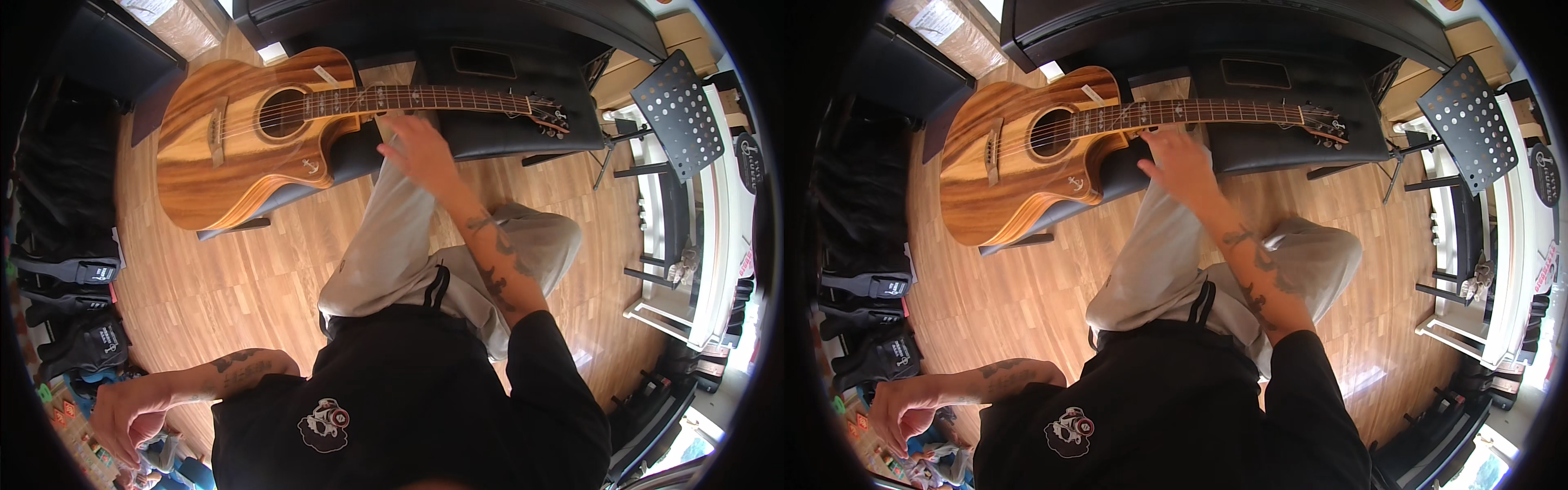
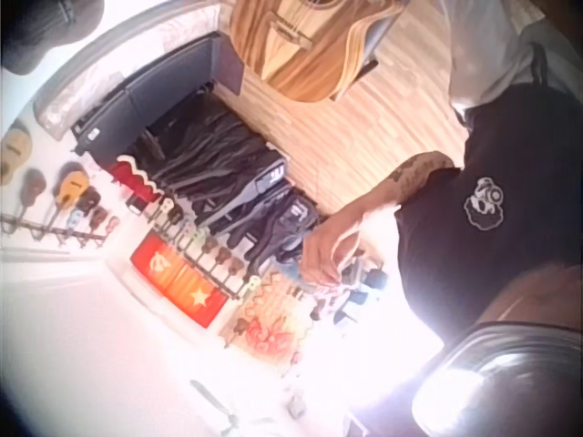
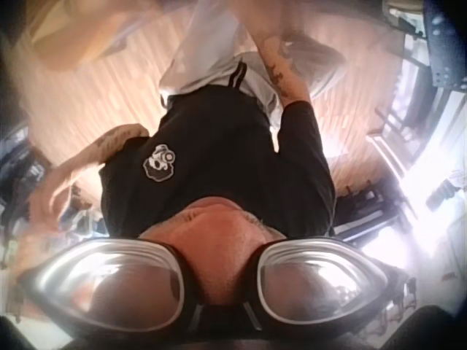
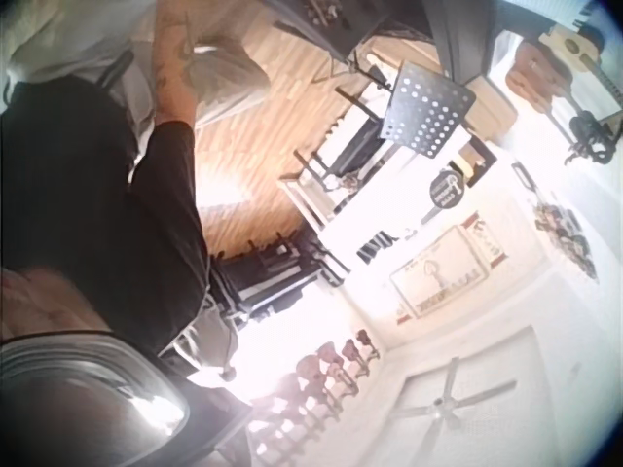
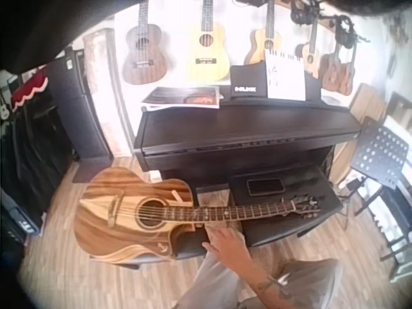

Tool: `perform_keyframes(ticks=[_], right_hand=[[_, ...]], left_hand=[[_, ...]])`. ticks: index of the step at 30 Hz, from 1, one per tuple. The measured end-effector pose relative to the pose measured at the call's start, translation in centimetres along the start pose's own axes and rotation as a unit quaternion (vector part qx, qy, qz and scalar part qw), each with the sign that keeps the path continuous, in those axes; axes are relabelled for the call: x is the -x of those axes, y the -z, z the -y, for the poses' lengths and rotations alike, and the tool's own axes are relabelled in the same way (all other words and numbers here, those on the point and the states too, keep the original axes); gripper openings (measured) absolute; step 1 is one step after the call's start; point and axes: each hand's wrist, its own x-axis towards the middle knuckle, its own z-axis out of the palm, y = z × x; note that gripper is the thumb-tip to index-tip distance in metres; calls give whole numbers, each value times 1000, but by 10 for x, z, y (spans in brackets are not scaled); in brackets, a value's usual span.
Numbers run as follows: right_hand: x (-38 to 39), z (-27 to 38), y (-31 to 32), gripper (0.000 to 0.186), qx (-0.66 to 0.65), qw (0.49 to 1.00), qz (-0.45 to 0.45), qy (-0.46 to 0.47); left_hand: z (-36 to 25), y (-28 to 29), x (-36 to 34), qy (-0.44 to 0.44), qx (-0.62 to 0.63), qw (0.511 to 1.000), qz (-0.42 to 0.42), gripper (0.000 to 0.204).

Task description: The person replaces a guitar string on an acoustic guitar. They prepare a new string, use wire cutters to trim the end, thread it through the bridge, and wind it onto the tuning peg at the headstock.

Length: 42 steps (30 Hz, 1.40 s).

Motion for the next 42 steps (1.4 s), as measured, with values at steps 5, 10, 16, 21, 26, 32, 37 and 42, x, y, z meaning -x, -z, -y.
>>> perform_keyframes(ticks=[5, 10, 16, 21, 26, 32, 37, 42], right_hand=[[44, 55, -19, 50, -219, 968, 76, -98], [84, 114, 4, 74, -760, 575, 214, -215], [79, 78, 81, 86, -869, 476, 51, -127], [92, -6, 178, 66, -545, 811, -207, -40], [97, -94, 268, 43, -226, 955, -191, 21], [92, -106, 373, 9, -43, 955, -34, -293], [50, -64, 453, 17, -57, 942, 81, -321], [15, -30, 511, 21, 42, 947, 67, -312]], left_hand=[[34, 18, 27, 71, 41, 995, -63, 9], [100, 70, 124, 387, 295, 872, -55, 16], [236, 74, 122, 709, 64, 691, 126, 9], [265, 128, 81, 628, 118, 767, 67, 10], [294, 160, -26, 609, -139, 781, -28, 6], [319, 129, -109, 424, -306, 814, -252, 23], [351, 72, -195, 386, -398, 764, -330, 16], [355, 36, -283, 309, -334, 814, -362, 12]])
